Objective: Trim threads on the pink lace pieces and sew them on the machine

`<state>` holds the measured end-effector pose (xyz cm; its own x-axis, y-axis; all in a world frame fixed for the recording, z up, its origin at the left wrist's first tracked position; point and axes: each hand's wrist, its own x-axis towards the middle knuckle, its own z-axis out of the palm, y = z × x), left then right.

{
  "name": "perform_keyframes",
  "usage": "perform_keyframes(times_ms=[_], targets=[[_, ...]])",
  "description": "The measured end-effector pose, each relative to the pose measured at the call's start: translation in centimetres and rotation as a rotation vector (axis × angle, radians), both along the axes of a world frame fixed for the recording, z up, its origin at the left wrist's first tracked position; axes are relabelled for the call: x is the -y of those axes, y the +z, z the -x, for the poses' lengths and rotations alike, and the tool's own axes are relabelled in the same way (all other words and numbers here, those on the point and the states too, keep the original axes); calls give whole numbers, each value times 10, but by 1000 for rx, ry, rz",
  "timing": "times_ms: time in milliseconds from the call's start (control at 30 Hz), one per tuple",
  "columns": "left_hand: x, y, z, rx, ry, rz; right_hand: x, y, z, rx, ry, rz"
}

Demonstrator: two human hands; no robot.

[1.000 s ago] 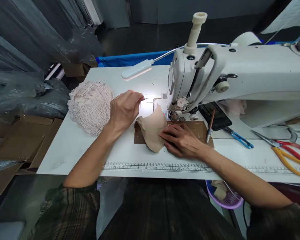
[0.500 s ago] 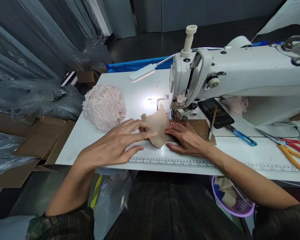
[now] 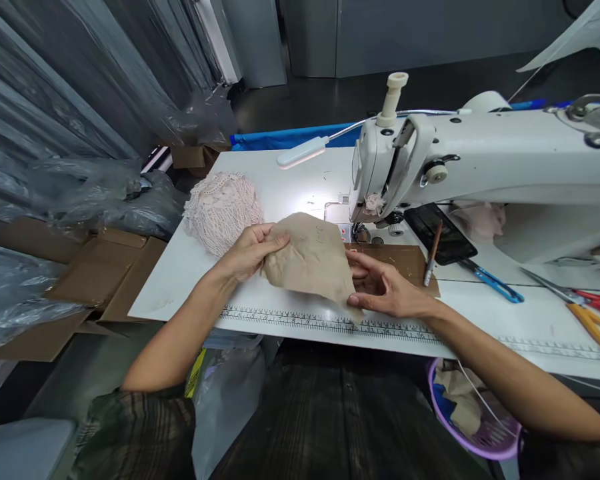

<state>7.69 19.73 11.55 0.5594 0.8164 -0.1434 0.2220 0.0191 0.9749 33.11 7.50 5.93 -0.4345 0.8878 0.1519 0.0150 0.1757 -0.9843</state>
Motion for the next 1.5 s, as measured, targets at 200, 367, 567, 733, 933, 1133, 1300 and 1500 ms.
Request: perform_keyframes(times_ms=[200,367,567,733,933,1133,1300,1500], targets=[[-8,-30,-8,-209,-2,-182,-8,-12,1,231,-323,68],[-16,-32,-15,-495,73,-499,-7,-7,-2,755,-526,-236],[-22,-34,-29,-821,89,-809,-8,-7,-9,906,-433,-522],[-29,-34,-40,-1011,91,-1129,-12,-9,-13,824,-329,-628],[-27,-27,-73,-646,-190,-1256,-11,-8,-9,895,-345,-656],[-25,-37,-110,-495,-371,-952,-7,-7,-4,1008,-356,-644],[-32,-44,-120,-520,-300,-864,-7,-5,-5,1119,-421,-638],[-29,-34,-127,-707,-382,-1192,-8,-1,-5,1202,-466,-640]])
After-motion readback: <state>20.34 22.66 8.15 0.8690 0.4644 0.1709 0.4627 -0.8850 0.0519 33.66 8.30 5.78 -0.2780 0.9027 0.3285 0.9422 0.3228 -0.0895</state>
